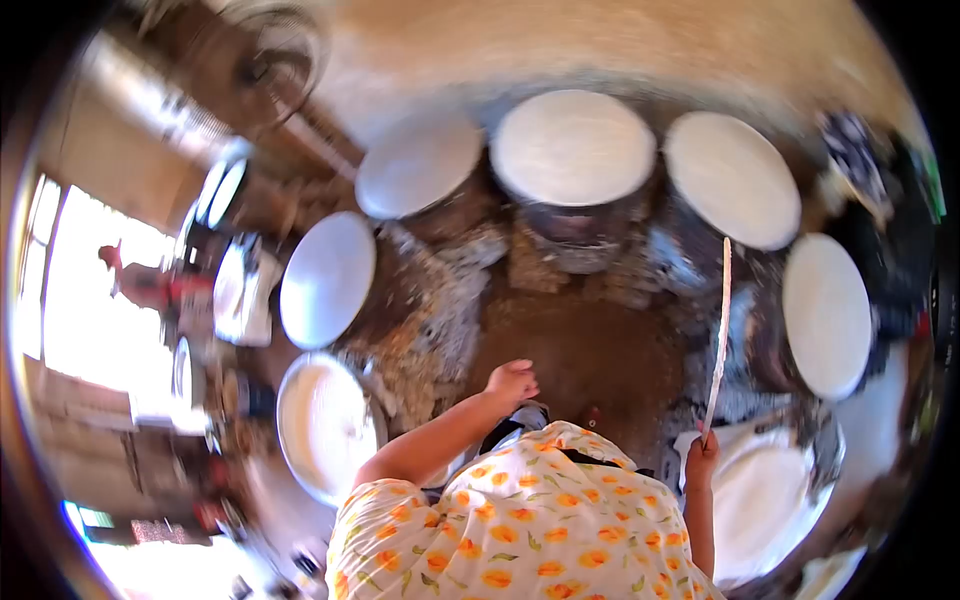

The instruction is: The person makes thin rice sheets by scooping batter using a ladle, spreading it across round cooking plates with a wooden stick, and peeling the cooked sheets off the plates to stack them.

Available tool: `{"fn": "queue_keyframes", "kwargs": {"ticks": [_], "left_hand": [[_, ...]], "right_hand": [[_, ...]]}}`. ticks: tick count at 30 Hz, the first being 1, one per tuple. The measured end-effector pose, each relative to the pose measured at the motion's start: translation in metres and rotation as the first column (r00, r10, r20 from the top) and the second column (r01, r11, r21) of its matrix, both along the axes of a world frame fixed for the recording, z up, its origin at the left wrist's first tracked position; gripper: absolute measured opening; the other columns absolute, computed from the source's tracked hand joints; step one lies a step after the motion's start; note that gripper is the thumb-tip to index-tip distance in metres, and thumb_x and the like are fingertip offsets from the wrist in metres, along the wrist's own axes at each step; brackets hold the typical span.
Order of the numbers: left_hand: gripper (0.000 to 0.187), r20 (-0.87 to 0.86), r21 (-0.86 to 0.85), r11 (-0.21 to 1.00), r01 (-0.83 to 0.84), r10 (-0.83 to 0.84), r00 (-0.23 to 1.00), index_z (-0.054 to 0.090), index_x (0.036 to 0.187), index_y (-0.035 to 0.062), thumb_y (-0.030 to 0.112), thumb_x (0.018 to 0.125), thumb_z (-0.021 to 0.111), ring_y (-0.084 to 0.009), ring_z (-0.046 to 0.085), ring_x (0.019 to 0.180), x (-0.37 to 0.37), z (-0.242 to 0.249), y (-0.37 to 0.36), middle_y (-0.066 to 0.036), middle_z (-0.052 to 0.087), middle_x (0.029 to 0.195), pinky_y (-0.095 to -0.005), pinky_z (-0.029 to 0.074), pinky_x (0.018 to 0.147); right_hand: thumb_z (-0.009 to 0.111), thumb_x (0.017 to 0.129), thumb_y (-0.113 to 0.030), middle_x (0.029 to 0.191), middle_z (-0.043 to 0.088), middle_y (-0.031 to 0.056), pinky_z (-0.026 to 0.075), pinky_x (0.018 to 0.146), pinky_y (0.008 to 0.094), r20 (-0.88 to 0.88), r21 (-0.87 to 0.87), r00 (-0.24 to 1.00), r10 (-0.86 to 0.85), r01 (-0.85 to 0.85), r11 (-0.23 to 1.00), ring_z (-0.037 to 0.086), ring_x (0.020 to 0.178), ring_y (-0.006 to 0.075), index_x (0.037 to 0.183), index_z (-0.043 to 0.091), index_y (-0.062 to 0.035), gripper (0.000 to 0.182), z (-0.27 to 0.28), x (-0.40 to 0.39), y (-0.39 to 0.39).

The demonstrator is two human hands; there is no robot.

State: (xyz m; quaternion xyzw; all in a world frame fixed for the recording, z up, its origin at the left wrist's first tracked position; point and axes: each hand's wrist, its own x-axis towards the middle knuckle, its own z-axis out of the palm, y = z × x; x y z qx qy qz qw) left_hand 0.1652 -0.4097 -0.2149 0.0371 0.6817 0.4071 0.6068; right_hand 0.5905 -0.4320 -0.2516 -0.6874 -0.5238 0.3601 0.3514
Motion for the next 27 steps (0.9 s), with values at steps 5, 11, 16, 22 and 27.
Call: {"fn": "queue_keyframes", "kwargs": {"ticks": [5,11,16,22,27], "left_hand": [[0.025,0.083,-0.111,0.734,-0.67,0.679,0.729,0.05,0.11,0.0013,0.004,0.086,0.056,-0.0311,0.063,0.073,-0.088,-0.01,-0.159,-0.017,0.06,0.085,-0.0398,0.057,0.068],[0.06,0.471,-0.132,0.178,-0.975,0.877,0.096,0.022,0.135,-0.0029,0.035,0.095,0.045,-0.0417,0.051,0.112,-0.167,-0.065,-0.247,-0.027,0.046,0.125,-0.0477,0.05,0.088],[0.065,0.702,-0.156,-0.069,-0.985,0.694,-0.159,0.021,0.133,-0.0053,0.039,0.094,0.046,-0.0434,0.048,0.111,-0.262,-0.061,-0.228,-0.028,0.045,0.121,-0.0557,0.046,0.088],[0.013,0.72,-0.205,-0.451,-0.869,0.531,-0.446,0.044,0.08,0.0007,0.011,0.088,0.043,-0.0188,0.048,0.049,-0.336,-0.14,-0.328,-0.008,0.047,0.065,-0.0298,0.046,0.042],[0.014,0.83,-0.147,-0.533,-0.833,0.392,-0.397,0.04,0.076,0.0061,0.01,0.089,0.041,-0.0094,0.041,0.043,-0.354,-0.143,-0.384,0.001,0.038,0.056,-0.0213,0.037,0.036]], "right_hand": [[0.046,0.079,-0.001,0.067,0.053,-0.0006,0.037,0.051,0.0247,0.037,-0.048,0.938,0.344,-0.342,0.938,0.041,0.055,0.007,0.108,0.065,-0.0042,0.035,0.02,-0.092,0.082],[0.048,0.08,-0.002,0.058,0.048,-0.004,0.036,0.046,0.0228,0.081,-0.11,0.785,0.615,-0.606,0.788,0.041,0.05,0.0038,0.108,0.066,-0.0049,0.034,0.055,-0.251,0.118],[0.047,0.082,-0.001,0.053,0.04,-0.007,0.03,0.036,0.0204,-0.088,-0.188,0.599,0.796,-0.794,0.578,0.038,0.04,0.0026,0.113,0.062,-0.0069,0.035,0.07,-0.381,0.123],[0.048,0.082,-0.004,0.055,0.044,-0.0056,0.033,0.041,0.0214,-0.086,-0.211,0.455,0.887,-0.878,0.43,0.04,0.044,0.0028,0.108,0.065,-0.0058,0.031,0.106,-0.487,0.1],[0.048,0.083,-0.003,0.056,0.044,-0.0053,0.033,0.042,0.0218,-0.088,-0.255,0.38,0.921,-0.902,0.348,0.04,0.046,0.0026,0.108,0.065,-0.0041,0.03,0.104,-0.517,0.096]]}}
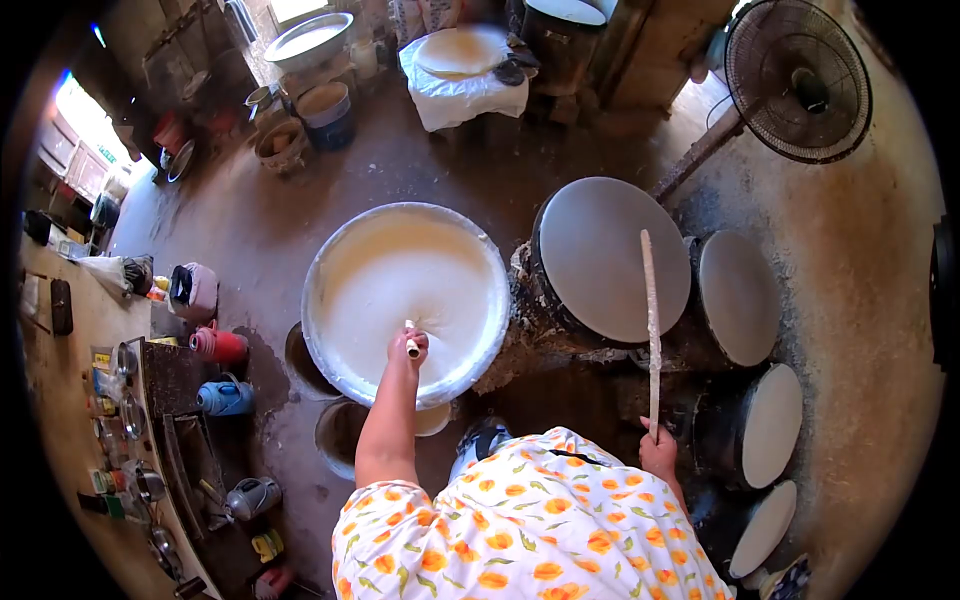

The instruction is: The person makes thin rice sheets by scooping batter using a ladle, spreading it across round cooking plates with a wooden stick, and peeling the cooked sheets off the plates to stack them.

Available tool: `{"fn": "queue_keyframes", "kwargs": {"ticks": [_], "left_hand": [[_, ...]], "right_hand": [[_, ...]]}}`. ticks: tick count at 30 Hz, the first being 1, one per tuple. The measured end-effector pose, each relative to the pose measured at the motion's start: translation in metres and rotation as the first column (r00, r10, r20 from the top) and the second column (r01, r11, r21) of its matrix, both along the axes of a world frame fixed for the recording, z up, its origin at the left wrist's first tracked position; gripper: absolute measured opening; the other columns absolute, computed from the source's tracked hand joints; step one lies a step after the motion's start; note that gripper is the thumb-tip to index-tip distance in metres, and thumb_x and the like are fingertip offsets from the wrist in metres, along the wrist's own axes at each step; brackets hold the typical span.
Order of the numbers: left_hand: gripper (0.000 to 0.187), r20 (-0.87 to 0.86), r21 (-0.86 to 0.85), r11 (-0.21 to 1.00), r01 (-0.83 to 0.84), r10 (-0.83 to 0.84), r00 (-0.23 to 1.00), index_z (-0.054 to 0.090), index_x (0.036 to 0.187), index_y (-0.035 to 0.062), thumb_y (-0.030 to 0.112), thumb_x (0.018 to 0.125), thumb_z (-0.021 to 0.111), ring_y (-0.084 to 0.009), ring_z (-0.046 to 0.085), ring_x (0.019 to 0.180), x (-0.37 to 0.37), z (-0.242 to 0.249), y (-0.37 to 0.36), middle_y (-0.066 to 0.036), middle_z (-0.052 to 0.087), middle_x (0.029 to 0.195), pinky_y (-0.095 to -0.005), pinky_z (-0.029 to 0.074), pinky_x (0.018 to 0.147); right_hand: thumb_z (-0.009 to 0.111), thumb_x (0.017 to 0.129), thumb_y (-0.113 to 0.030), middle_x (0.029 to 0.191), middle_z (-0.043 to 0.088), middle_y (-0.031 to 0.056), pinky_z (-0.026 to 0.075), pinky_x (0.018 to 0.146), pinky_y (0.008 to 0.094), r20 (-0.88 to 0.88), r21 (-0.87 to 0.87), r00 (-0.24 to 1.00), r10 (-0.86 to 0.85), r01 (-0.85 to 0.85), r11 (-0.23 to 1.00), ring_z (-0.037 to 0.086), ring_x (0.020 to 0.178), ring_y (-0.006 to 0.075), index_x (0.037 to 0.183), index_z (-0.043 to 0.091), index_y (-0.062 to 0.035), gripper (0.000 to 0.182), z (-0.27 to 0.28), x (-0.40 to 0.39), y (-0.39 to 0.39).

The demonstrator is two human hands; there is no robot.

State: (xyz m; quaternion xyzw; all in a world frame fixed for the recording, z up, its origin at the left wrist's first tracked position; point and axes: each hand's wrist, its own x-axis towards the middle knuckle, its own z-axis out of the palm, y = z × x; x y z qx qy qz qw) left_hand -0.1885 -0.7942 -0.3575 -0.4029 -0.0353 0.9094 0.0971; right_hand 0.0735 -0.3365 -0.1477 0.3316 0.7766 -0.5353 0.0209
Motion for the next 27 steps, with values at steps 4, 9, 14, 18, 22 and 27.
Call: {"fn": "queue_keyframes", "kwargs": {"ticks": [4,9,14,18,22,27], "left_hand": [[0.016,-0.199,0.181,0.978,0.108,-0.071,0.977,0.038,0.079,0.0056,0.014,0.092,0.038,-0.0079,0.04,0.043,0.024,0.045,-0.008,0.002,0.037,0.058,-0.0218,0.035,0.036],[0.025,-0.346,-0.054,0.99,0.128,-0.139,0.928,0.041,0.104,-0.0074,0.015,0.096,0.034,-0.0073,0.04,0.043,0.056,0.156,-0.005,0.001,0.039,0.065,-0.0227,0.037,0.035],[0.031,-0.492,-0.356,0.932,0.066,-0.247,0.835,0.04,0.116,-0.0094,0.014,0.097,0.035,-0.0076,0.039,0.042,0.092,0.276,0.006,-0.001,0.04,0.067,-0.0224,0.038,0.033],[0.037,-0.471,-0.713,0.698,-0.065,-0.407,0.783,0.039,0.124,-0.0075,0.016,0.096,0.045,-0.0043,0.039,0.04,0.118,0.363,0.012,-0.001,0.042,0.068,-0.0189,0.034,0.031],[0.034,-0.413,-0.883,0.421,-0.207,-0.487,0.77,0.045,0.121,-0.0058,0.017,0.095,0.047,-0.0029,0.035,0.036,0.126,0.445,0.02,0.0,0.042,0.066,-0.0182,0.03,0.028],[0.032,-0.285,-0.943,0.29,-0.162,-0.453,0.845,0.047,0.119,-0.0043,0.015,0.093,0.048,-0.0051,0.037,0.037,0.13,0.446,0.032,-0.002,0.046,0.065,-0.0191,0.032,0.03]], "right_hand": [[0.048,0.08,-0.002,0.065,0.057,0.0009,0.042,0.051,0.0244,0.04,0.092,0.998,0.052,-0.056,0.994,0.049,0.055,0.0073,0.105,0.066,-0.003,0.03,-0.016,-0.01,0.019],[0.048,0.079,-0.001,0.083,0.067,0.0094,0.047,0.065,0.0272,-0.003,0.167,0.978,0.209,-0.205,0.964,0.058,0.069,0.0117,0.104,0.066,-0.0023,0.031,-0.017,-0.047,0.031],[0.048,0.08,0.0,0.084,0.068,0.0087,0.046,0.065,0.0247,-0.105,0.155,0.925,0.364,-0.346,0.925,0.057,0.071,0.009,0.105,0.066,-0.0018,0.03,-0.003,-0.09,0.031],[0.048,0.08,0.001,0.083,0.067,0.0072,0.045,0.063,0.0235,-0.224,0.156,0.861,0.456,-0.43,0.889,0.055,0.07,0.0078,0.104,0.065,-0.0016,0.03,-0.01,-0.114,0.038],[0.049,0.08,0.002,0.087,0.067,0.0128,0.047,0.067,0.0256,-0.289,0.168,0.794,0.535,-0.508,0.845,0.06,0.074,0.0119,0.106,0.064,-0.0008,0.031,-0.007,-0.134,0.035],[0.05,0.079,0.002,0.096,0.066,0.015,0.047,0.068,0.0262,-0.295,0.182,0.739,0.606,-0.579,0.795,0.06,0.074,0.013,0.117,0.059,-0.0017,0.039,-0.004,-0.145,0.03]]}}
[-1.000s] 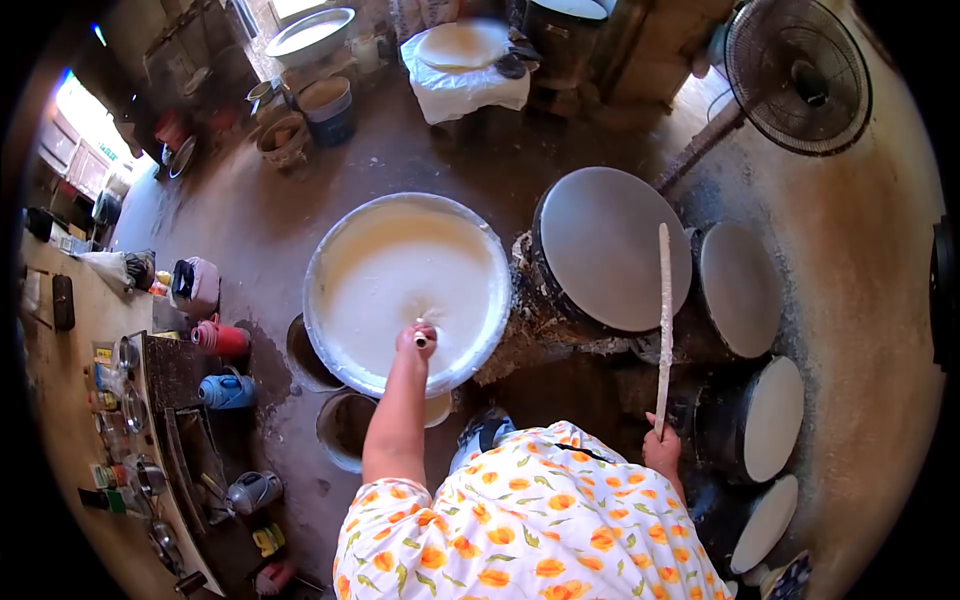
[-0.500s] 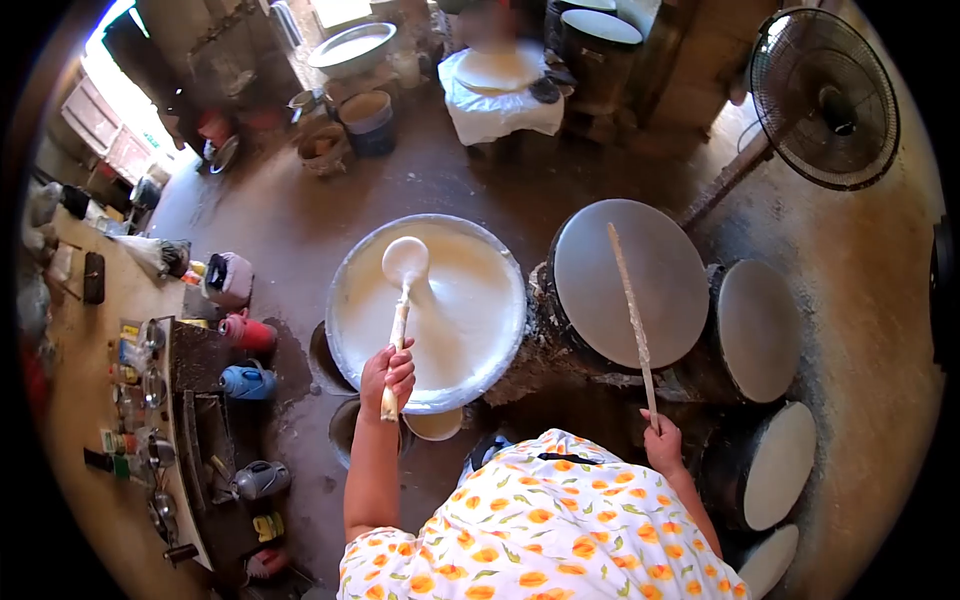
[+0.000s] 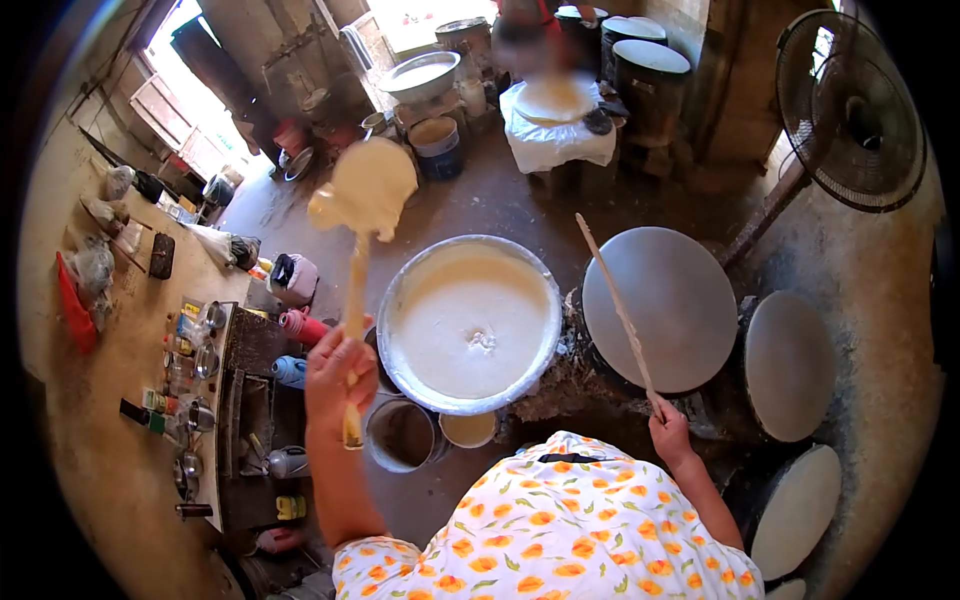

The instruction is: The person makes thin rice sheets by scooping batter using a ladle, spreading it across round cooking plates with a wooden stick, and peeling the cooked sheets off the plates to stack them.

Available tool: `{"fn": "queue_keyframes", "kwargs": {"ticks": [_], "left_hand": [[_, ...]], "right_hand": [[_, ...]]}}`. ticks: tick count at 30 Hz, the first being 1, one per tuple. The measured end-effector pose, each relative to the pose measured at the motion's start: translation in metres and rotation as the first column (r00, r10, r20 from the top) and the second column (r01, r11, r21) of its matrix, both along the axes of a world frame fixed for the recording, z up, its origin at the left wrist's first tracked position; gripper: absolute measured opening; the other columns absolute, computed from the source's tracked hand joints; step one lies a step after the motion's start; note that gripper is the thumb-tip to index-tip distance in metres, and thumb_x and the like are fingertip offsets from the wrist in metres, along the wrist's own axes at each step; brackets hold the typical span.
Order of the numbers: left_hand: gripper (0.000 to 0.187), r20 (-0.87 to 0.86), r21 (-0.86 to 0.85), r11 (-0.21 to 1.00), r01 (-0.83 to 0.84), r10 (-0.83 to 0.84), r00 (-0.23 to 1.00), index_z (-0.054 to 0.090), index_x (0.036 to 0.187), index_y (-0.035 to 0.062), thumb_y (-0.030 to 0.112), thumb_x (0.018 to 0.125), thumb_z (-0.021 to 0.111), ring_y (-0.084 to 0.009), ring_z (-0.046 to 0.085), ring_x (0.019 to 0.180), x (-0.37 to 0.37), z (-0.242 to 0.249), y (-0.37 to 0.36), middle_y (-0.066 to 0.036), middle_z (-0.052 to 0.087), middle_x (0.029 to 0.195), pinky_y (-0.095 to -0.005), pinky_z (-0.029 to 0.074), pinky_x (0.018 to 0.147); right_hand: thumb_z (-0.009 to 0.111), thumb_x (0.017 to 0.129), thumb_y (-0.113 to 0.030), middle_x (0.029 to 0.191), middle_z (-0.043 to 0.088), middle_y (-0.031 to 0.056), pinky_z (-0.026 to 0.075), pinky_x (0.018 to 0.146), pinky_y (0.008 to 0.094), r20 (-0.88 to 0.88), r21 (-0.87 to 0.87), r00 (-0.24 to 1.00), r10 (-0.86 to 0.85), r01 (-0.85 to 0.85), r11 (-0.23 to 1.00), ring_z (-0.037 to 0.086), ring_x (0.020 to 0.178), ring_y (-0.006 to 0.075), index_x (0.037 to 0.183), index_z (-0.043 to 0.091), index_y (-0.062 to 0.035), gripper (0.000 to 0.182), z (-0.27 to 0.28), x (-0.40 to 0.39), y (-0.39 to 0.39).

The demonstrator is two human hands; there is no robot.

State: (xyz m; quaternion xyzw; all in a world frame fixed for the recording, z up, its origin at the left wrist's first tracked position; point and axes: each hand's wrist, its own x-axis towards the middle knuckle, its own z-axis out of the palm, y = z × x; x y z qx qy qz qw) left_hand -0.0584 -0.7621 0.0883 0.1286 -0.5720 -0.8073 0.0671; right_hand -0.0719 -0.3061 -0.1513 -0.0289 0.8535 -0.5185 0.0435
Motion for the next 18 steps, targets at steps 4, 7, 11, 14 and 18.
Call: {"fn": "queue_keyframes", "kwargs": {"ticks": [4,7,11,14,18], "left_hand": [[0.027,0.245,0.499,0.866,-0.036,-0.101,0.964,0.044,0.112,-0.0062,0.015,0.095,0.042,-0.0067,0.039,0.04,0.001,-0.095,-0.004,-0.002,0.043,0.064,-0.022,0.034,0.031],[0.025,0.328,0.807,0.575,-0.136,-0.244,0.912,0.04,0.106,-0.0076,0.014,0.096,0.033,-0.0083,0.039,0.042,-0.003,-0.137,0.0,-0.001,0.041,0.064,-0.0241,0.036,0.033],[0.028,0.341,0.631,0.775,-0.017,-0.258,0.904,0.041,0.112,-0.0086,0.014,0.096,0.037,-0.0093,0.04,0.04,-0.017,-0.122,0.034,-0.001,0.041,0.064,-0.0241,0.037,0.031],[0.023,0.324,0.333,0.935,0.125,-0.238,0.916,0.044,0.11,-0.0059,0.011,0.095,0.041,-0.0085,0.039,0.038,-0.038,-0.079,0.081,-0.002,0.043,0.062,-0.0226,0.035,0.03],[0.014,0.221,0.027,0.953,0.301,-0.299,0.928,0.049,0.101,-0.0018,0.008,0.092,0.047,-0.0081,0.041,0.036,-0.063,-0.056,0.147,-0.003,0.046,0.062,-0.0227,0.035,0.03]], "right_hand": [[0.05,0.077,0.006,0.075,0.051,0.0018,0.042,0.061,0.0244,-0.037,-0.069,0.998,0.048,-0.05,0.996,0.043,0.064,0.0098,0.132,0.049,-0.0079,0.056,0.007,0.001,-0.01],[0.051,0.076,0.008,0.075,0.048,0.004,0.042,0.06,0.0264,-0.026,-0.058,0.989,0.148,-0.149,0.987,0.045,0.063,0.014,0.134,0.046,-0.0121,0.062,0.015,0.0,-0.014],[0.053,0.072,0.009,0.074,0.051,0.0126,0.047,0.06,0.0342,-0.256,0.134,0.935,0.243,-0.215,0.967,0.054,0.065,0.0283,0.13,0.052,-0.0188,0.064,0.03,-0.003,-0.016],[0.053,0.073,0.01,0.073,0.052,0.0106,0.048,0.06,0.0362,-0.341,0.233,0.901,0.268,-0.195,0.953,0.055,0.063,0.0268,0.128,0.054,-0.0208,0.063,0.038,-0.004,-0.009],[0.057,0.071,0.009,0.074,0.049,0.0104,0.047,0.059,0.0357,-0.398,0.266,0.906,0.143,-0.036,0.963,0.053,0.063,0.027,0.127,0.054,-0.022,0.064,0.048,-0.004,0.01]]}}
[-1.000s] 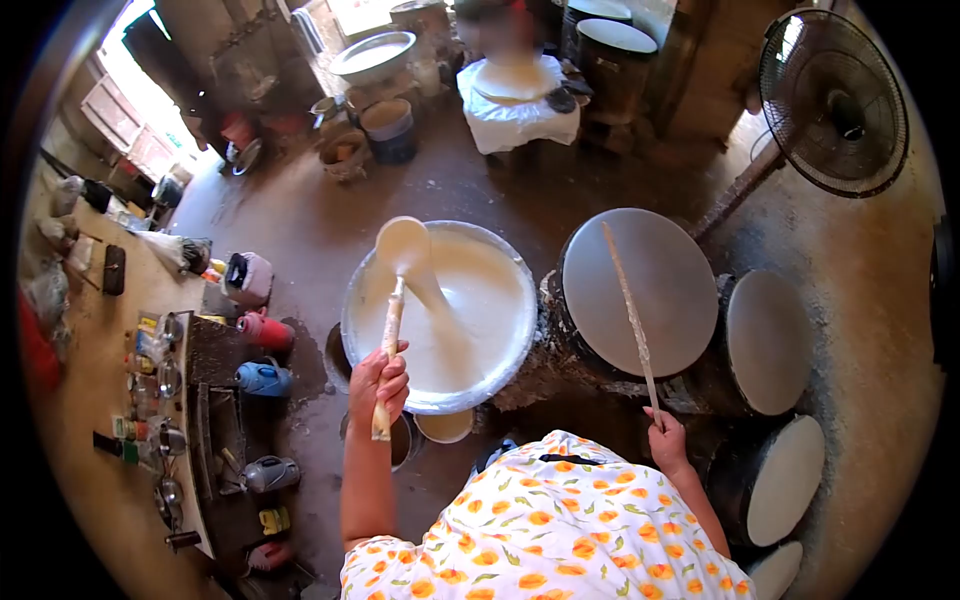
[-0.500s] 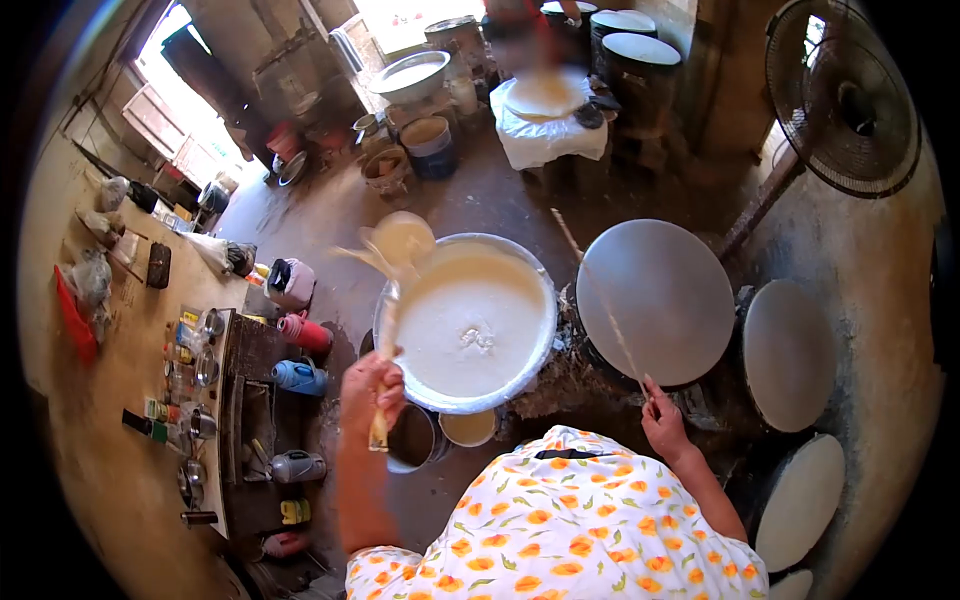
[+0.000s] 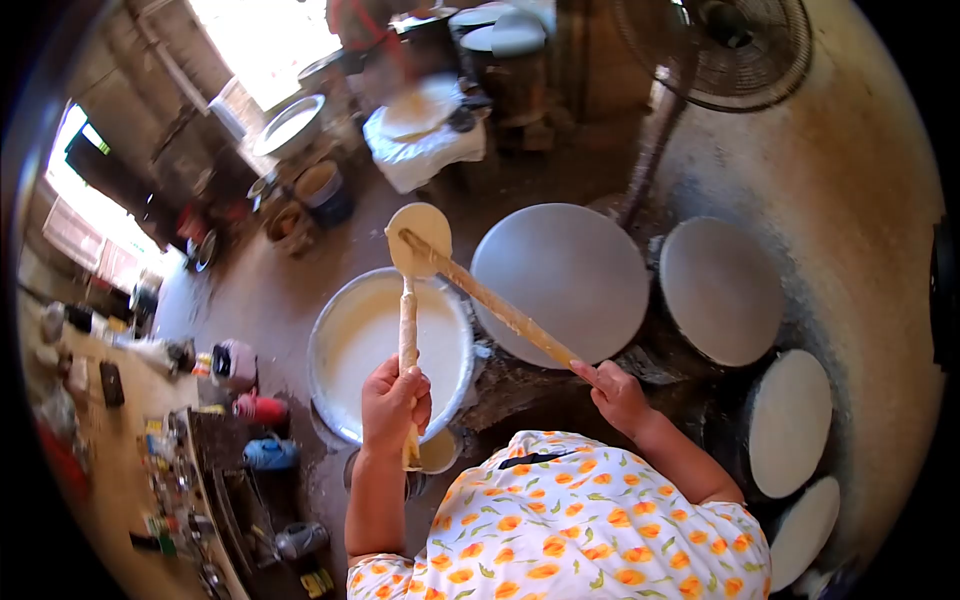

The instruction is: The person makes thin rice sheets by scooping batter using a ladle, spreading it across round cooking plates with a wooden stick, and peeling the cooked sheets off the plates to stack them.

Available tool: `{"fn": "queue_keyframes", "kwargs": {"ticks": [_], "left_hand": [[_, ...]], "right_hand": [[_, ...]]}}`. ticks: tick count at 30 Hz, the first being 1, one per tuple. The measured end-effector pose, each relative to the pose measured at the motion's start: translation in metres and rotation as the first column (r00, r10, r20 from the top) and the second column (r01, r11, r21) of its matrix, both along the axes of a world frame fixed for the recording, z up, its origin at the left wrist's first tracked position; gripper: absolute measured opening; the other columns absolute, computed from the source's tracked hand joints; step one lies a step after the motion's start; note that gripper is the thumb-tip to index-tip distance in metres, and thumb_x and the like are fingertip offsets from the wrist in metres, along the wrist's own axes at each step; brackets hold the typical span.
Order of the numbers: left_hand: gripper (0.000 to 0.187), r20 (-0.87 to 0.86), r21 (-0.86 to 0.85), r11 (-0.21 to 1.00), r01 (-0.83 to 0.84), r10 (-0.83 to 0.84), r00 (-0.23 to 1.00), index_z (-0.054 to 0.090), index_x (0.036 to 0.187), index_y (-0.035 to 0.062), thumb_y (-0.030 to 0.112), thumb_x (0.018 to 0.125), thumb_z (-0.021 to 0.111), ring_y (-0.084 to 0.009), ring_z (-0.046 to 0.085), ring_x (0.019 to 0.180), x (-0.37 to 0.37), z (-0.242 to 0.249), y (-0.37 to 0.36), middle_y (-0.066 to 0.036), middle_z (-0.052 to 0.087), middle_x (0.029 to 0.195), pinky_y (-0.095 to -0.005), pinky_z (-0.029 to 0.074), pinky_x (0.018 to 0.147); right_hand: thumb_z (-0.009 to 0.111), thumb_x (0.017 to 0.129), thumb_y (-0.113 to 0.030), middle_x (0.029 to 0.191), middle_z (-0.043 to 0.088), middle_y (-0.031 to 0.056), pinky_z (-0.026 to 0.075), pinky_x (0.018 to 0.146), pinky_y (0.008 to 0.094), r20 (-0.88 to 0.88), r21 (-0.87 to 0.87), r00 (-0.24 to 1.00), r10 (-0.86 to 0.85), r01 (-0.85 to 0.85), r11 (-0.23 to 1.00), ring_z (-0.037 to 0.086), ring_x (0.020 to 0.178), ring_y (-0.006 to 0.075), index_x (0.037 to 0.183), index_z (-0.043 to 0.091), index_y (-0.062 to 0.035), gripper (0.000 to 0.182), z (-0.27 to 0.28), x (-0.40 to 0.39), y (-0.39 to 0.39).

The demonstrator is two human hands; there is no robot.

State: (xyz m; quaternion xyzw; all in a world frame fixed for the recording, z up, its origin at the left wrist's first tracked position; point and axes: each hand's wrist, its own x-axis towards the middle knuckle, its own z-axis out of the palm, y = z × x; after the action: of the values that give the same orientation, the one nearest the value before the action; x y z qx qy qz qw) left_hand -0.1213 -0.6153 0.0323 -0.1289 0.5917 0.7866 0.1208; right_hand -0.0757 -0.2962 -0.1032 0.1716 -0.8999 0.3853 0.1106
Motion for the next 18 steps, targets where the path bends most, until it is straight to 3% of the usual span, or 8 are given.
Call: {"fn": "queue_keyframes", "kwargs": {"ticks": [3,5,11,14,16,17,18], "left_hand": [[0.008,-0.125,-0.165,0.981,0.105,-0.126,0.984,0.05,0.089,0.0009,0.008,0.09,0.048,-0.0081,0.043,0.036,-0.017,-0.005,0.055,-0.001,0.047,0.056,-0.0231,0.036,0.03],[0.008,-0.152,-0.218,0.964,0.154,-0.19,0.97,0.05,0.089,0.0011,0.009,0.089,0.049,-0.0072,0.043,0.037,-0.027,-0.016,0.09,0.0,0.047,0.055,-0.0225,0.036,0.031],[0.005,-0.1,-0.079,0.915,0.396,-0.402,0.91,0.049,0.088,0.0016,0.006,0.088,0.05,-0.0074,0.045,0.04,-0.051,-0.078,0.16,0.001,0.047,0.059,-0.0216,0.038,0.033],[0.013,-0.103,-0.048,0.873,0.486,-0.488,0.867,0.052,0.099,0.0,0.005,0.087,0.05,-0.0065,0.044,0.04,-0.063,-0.118,0.17,0.001,0.046,0.059,-0.0216,0.037,0.034],[0.032,-0.084,-0.188,0.831,0.523,-0.544,0.835,0.052,0.115,-0.0006,0.006,0.084,0.052,-0.0163,0.055,0.048,-0.076,-0.135,0.169,-0.006,0.054,0.062,-0.0292,0.046,0.043],[0.032,-0.089,-0.182,0.824,0.537,-0.558,0.825,0.052,0.115,-0.0006,0.006,0.084,0.052,-0.0163,0.055,0.048,-0.088,-0.15,0.165,-0.006,0.054,0.062,-0.0292,0.046,0.043],[0.039,-0.322,-0.575,0.735,0.36,-0.607,0.726,0.049,0.121,0.0003,0.008,0.084,0.053,-0.0227,0.059,0.056,-0.103,-0.168,0.155,-0.011,0.058,0.07,-0.0341,0.049,0.051]], "right_hand": [[0.057,0.07,0.008,0.077,0.049,0.0099,0.047,0.059,0.0373,0.009,0.105,0.978,-0.207,0.204,0.973,0.053,0.064,0.0285,0.129,0.051,-0.0242,0.067,0.011,0.011,0.024],[0.059,0.07,0.005,0.079,0.049,0.0095,0.05,0.062,0.0389,0.015,0.169,0.956,-0.292,0.286,0.943,0.056,0.069,0.0289,0.131,0.048,-0.0299,0.071,0.009,0.023,0.044],[0.057,0.074,0.001,0.086,0.048,0.0138,0.048,0.074,0.0416,0.231,0.267,0.855,-0.465,0.404,0.875,0.054,0.081,0.0338,0.136,0.043,-0.0276,0.07,-0.016,0.075,0.097],[0.057,0.075,-0.001,0.09,0.048,0.0147,0.048,0.074,0.0421,0.313,0.324,0.779,-0.543,0.45,0.832,0.055,0.082,0.0345,0.137,0.04,-0.0296,0.07,-0.027,0.097,0.101],[0.057,0.077,-0.004,0.092,0.049,0.0153,0.049,0.072,0.0427,0.331,0.394,0.734,-0.593,0.464,0.793,0.055,0.081,0.0342,0.138,0.038,-0.0318,0.07,-0.033,0.108,0.096],[0.057,0.077,-0.004,0.092,0.049,0.0153,0.049,0.072,0.0427,0.326,0.4,0.724,-0.609,0.478,0.782,0.055,0.081,0.0342,0.138,0.038,-0.0318,0.07,-0.034,0.112,0.09],[0.057,0.077,-0.005,0.091,0.049,0.0153,0.049,0.07,0.0432,0.38,0.463,0.665,-0.643,0.465,0.754,0.056,0.08,0.0344,0.138,0.038,-0.0323,0.07,-0.03,0.112,0.081]]}}
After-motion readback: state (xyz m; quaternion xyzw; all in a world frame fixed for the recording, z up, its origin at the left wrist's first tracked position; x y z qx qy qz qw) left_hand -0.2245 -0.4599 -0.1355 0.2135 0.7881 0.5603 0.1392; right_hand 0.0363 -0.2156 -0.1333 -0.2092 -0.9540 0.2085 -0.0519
